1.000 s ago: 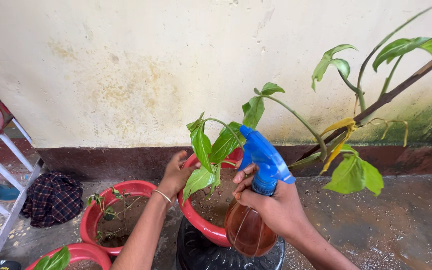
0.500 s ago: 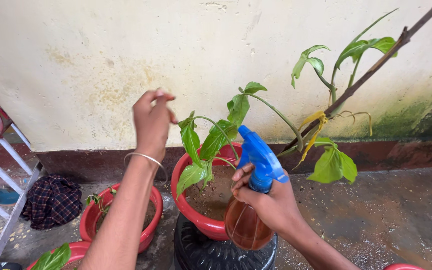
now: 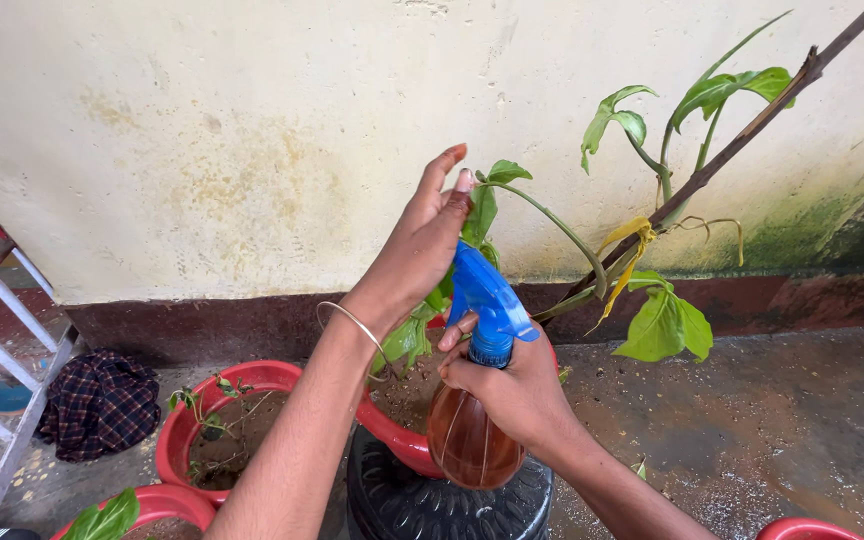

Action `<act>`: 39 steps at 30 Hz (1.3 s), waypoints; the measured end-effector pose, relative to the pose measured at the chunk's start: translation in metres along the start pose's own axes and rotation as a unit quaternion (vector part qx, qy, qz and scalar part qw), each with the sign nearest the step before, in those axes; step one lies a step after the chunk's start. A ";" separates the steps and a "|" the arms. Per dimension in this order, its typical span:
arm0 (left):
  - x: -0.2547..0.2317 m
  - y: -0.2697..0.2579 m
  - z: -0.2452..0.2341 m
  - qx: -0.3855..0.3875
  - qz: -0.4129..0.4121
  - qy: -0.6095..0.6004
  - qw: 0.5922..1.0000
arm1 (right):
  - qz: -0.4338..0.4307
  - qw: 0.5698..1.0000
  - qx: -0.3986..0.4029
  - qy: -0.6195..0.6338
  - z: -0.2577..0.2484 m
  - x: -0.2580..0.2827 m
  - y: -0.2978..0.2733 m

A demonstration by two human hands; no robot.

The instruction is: The person uses a blue spray bottle to mist the leaves of a plant in a red pot and gently rubs the wet leaves with their fingers.

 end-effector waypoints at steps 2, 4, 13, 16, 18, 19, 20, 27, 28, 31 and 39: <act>-0.010 0.003 0.010 0.016 0.054 -0.033 0.998 | 0.004 1.000 0.005 0.004 0.000 -0.001 0.002; -0.015 0.004 0.013 0.018 0.071 -0.054 0.996 | 0.003 1.000 0.015 0.020 0.001 -0.002 0.004; -0.034 0.011 -0.002 -0.009 0.104 -0.099 0.990 | 0.002 1.000 0.021 0.018 0.002 -0.006 0.003; -0.030 0.012 -0.007 -0.023 0.078 -0.015 0.997 | 0.028 0.999 0.015 0.009 -0.001 -0.012 0.004; -0.008 0.008 -0.015 -0.031 -0.035 0.126 0.991 | 0.022 0.998 0.031 0.046 0.002 -0.012 0.004; -0.013 0.009 -0.013 -0.012 0.000 0.107 0.994 | 0.019 0.997 0.039 0.065 0.004 -0.012 0.004; -0.018 0.009 -0.011 0.006 0.034 0.089 0.995 | 0.016 0.998 0.038 0.056 0.004 -0.013 0.003; 0.005 -0.008 -0.010 0.081 -0.063 0.037 0.994 | 0.006 0.998 0.055 0.031 0.009 -0.003 -0.008; 0.005 -0.010 -0.010 0.088 -0.068 0.024 0.993 | 0.003 0.998 0.058 0.017 0.009 0.000 -0.010; 0.005 -0.018 -0.007 0.108 -0.084 -0.049 0.989 | 0.000 0.998 0.060 -0.006 0.008 0.006 -0.015; -0.016 -0.023 -0.027 0.033 -0.017 -0.275 0.961 | 0.037 0.997 0.064 -0.022 0.005 0.003 -0.034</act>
Point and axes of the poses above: each hand's wrist, its own y-axis towards the middle knuckle, its own z-axis out of the palm, x = y × z, the point moved 10 cm from there along y, towards the middle knuckle, and after that the axes turned 6 degrees about z, right-handed, at the moved point
